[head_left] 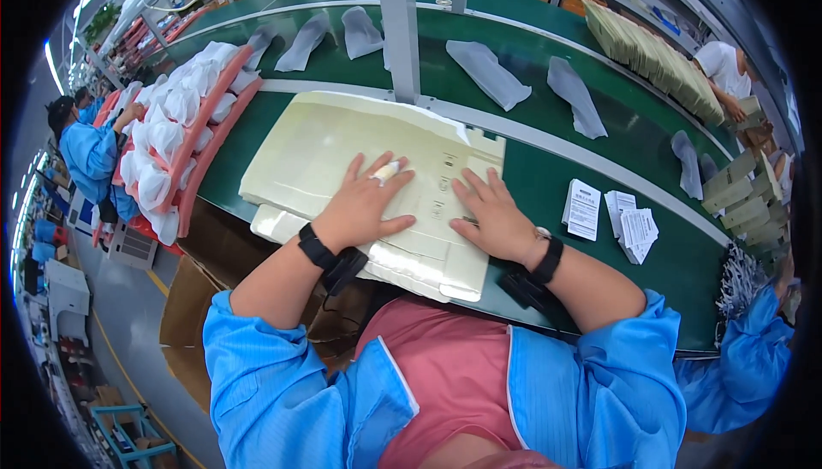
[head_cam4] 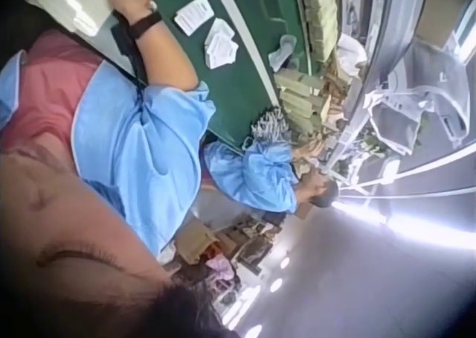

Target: Folding and assembling small cardboard product boxes at a manual assembly station.

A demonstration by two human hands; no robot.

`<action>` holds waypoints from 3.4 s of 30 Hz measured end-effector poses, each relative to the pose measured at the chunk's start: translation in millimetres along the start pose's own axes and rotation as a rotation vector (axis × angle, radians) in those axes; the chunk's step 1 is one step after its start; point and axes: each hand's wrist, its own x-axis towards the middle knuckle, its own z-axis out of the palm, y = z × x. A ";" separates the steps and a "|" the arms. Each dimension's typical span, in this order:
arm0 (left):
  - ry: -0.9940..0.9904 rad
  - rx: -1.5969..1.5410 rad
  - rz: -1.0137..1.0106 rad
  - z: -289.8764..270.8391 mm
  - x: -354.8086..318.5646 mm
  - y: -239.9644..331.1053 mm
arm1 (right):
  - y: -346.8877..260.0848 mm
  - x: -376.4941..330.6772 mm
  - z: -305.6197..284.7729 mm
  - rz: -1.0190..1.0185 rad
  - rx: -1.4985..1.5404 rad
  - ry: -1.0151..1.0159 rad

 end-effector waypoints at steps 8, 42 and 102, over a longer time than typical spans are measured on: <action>-0.166 0.163 -0.250 -13.0 -16.0 -48.7 | -30.5 69.7 10.9 -0.101 0.104 -0.059; 0.751 -1.416 0.104 -22.2 155.9 95.1 | 27.1 6.4 -106.1 -0.416 1.049 0.758; 0.636 -0.528 0.345 25.2 154.6 66.6 | 63.4 2.6 -118.1 -0.102 0.649 0.457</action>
